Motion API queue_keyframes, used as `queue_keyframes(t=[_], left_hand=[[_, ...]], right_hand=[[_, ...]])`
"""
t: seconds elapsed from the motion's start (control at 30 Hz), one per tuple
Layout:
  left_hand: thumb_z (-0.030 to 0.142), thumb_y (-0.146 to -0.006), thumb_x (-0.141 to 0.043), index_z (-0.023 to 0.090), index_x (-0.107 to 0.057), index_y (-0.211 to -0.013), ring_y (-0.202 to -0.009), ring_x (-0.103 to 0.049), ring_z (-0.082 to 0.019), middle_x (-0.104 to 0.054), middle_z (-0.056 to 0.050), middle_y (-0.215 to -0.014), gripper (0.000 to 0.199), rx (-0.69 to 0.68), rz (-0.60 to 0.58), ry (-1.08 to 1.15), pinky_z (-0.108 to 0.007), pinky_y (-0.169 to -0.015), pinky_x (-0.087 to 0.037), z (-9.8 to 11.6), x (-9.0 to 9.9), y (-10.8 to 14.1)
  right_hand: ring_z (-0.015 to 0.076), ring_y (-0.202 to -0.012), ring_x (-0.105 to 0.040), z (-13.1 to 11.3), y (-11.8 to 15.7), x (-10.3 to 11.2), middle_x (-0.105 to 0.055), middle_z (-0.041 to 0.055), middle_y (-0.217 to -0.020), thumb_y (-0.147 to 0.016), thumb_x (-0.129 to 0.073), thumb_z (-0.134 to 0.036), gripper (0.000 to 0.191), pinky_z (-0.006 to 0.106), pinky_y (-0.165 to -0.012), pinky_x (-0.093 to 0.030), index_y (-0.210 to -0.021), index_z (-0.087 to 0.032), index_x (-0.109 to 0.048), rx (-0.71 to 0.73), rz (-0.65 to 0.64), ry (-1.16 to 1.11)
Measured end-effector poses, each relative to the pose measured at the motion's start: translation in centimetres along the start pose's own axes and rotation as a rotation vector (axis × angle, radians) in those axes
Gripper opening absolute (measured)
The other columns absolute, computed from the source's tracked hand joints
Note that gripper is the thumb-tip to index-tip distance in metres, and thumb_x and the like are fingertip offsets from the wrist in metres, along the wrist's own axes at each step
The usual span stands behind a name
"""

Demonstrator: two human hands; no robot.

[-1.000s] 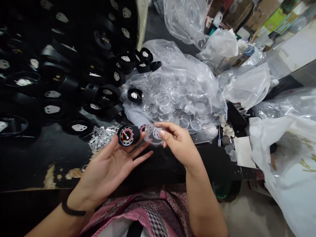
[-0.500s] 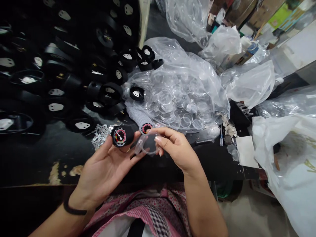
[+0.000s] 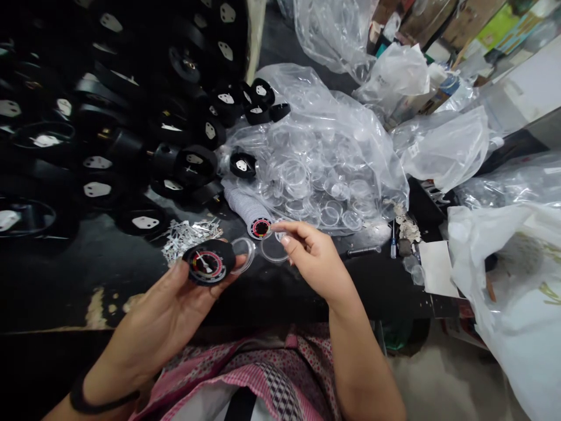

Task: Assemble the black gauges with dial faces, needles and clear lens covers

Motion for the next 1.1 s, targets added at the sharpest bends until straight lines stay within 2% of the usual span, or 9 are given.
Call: queue_keyframes(t=[0.1,0.2,0.5,0.6,0.67,0.77,0.83,0.9,1.1], left_hand=[[0.041,-0.075,-0.083,0.028,-0.075,-0.112,-0.133,-0.057,-0.030,-0.074,-0.003,-0.125,0.040,-0.068,0.104,-0.130,-0.038,-0.116,-0.040,-0.2,0.7,0.3],[0.034,-0.078,-0.081,0.029,-0.074,-0.114,-0.139,-0.050,-0.032,-0.072,-0.002,-0.129,0.037,-0.135,0.115,-0.216,-0.041,-0.119,-0.035,-0.3,1.0,0.6],[0.030,-0.077,-0.082,0.032,-0.074,-0.116,-0.137,-0.052,-0.027,-0.075,-0.001,-0.121,0.040,-0.117,0.166,-0.242,-0.033,-0.120,-0.033,-0.7,2.2,0.9],[0.037,-0.073,-0.084,0.031,-0.076,-0.112,-0.136,-0.054,-0.031,-0.075,-0.001,-0.122,0.039,-0.082,0.132,-0.202,-0.038,-0.118,-0.038,-0.5,1.5,0.6],[0.044,-0.069,-0.086,0.030,-0.077,-0.109,-0.131,-0.058,-0.034,-0.076,-0.003,-0.120,0.043,-0.009,0.091,-0.155,-0.041,-0.114,-0.043,-0.3,0.6,0.3],[0.044,-0.070,-0.085,0.027,-0.076,-0.109,-0.129,-0.060,-0.034,-0.077,-0.005,-0.118,0.044,0.047,0.044,-0.105,-0.041,-0.111,-0.047,0.1,-0.7,-0.1],[0.038,-0.074,-0.083,0.026,-0.075,-0.111,-0.130,-0.059,-0.034,-0.077,-0.006,-0.120,0.039,0.048,0.026,-0.089,-0.040,-0.110,-0.048,-0.1,-1.1,-0.4],[0.037,-0.078,-0.080,0.026,-0.073,-0.113,-0.130,-0.059,-0.034,-0.076,-0.006,-0.120,0.037,0.060,0.020,-0.061,-0.043,-0.108,-0.050,-0.7,-1.1,-0.6],[0.038,-0.079,-0.079,0.028,-0.074,-0.110,-0.131,-0.059,-0.033,-0.075,-0.005,-0.123,0.033,0.097,0.029,-0.025,-0.047,-0.106,-0.053,-1.5,-0.6,-0.1]], right_hand=[[0.0116,-0.065,-0.053,-0.7,0.1,-0.2,-0.061,0.0001,-0.080,-0.092,-0.056,-0.028,0.025,0.027,-0.065,-0.047,-0.110,-0.022,-0.073,0.081,0.048,0.163],[0.0136,-0.072,-0.055,-1.4,0.3,-0.3,-0.061,0.0014,-0.083,-0.095,-0.055,-0.026,0.024,0.028,-0.070,-0.048,-0.110,-0.022,-0.073,0.150,0.086,0.261],[0.0157,-0.081,-0.062,-1.7,0.4,-0.3,-0.069,0.0030,-0.093,-0.097,-0.052,-0.025,0.023,0.029,-0.074,-0.049,-0.109,-0.023,-0.072,0.166,0.067,0.318],[0.0162,-0.083,-0.063,-1.5,0.2,-0.1,-0.069,0.0037,-0.096,-0.097,-0.052,-0.026,0.024,0.030,-0.074,-0.050,-0.110,-0.023,-0.072,0.160,0.076,0.324],[0.0161,-0.081,-0.062,-1.6,-0.2,1.0,-0.068,0.0037,-0.094,-0.097,-0.052,-0.027,0.025,0.031,-0.074,-0.050,-0.112,-0.023,-0.072,0.176,0.142,0.340],[0.0197,-0.085,-0.062,-1.9,-1.2,3.9,-0.066,0.0065,-0.097,-0.096,-0.050,-0.029,0.030,0.039,-0.083,-0.051,-0.117,-0.022,-0.071,0.207,0.373,0.470],[0.0271,-0.101,-0.061,-2.1,-2.2,5.5,-0.066,0.0111,-0.109,-0.093,-0.054,-0.027,0.032,0.050,-0.094,-0.046,-0.119,-0.021,-0.071,0.192,0.545,0.642],[0.0341,-0.118,-0.053,-2.2,-3.6,6.0,-0.063,0.0143,-0.123,-0.091,-0.057,-0.028,0.034,0.059,-0.104,-0.038,-0.120,-0.021,-0.070,0.196,0.629,0.779],[0.0343,-0.123,-0.053,-1.4,-9.2,2.1,-0.057,0.0151,-0.131,-0.086,-0.066,-0.029,0.045,0.057,-0.104,-0.040,-0.131,-0.022,-0.062,0.208,0.411,0.802]])
Point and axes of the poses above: each hand's wrist, its own y-axis away from the middle knuckle, its own x-axis out of the back of the hand, z = x × y, the point moved 3 cm from there along -y, towards the middle knuckle
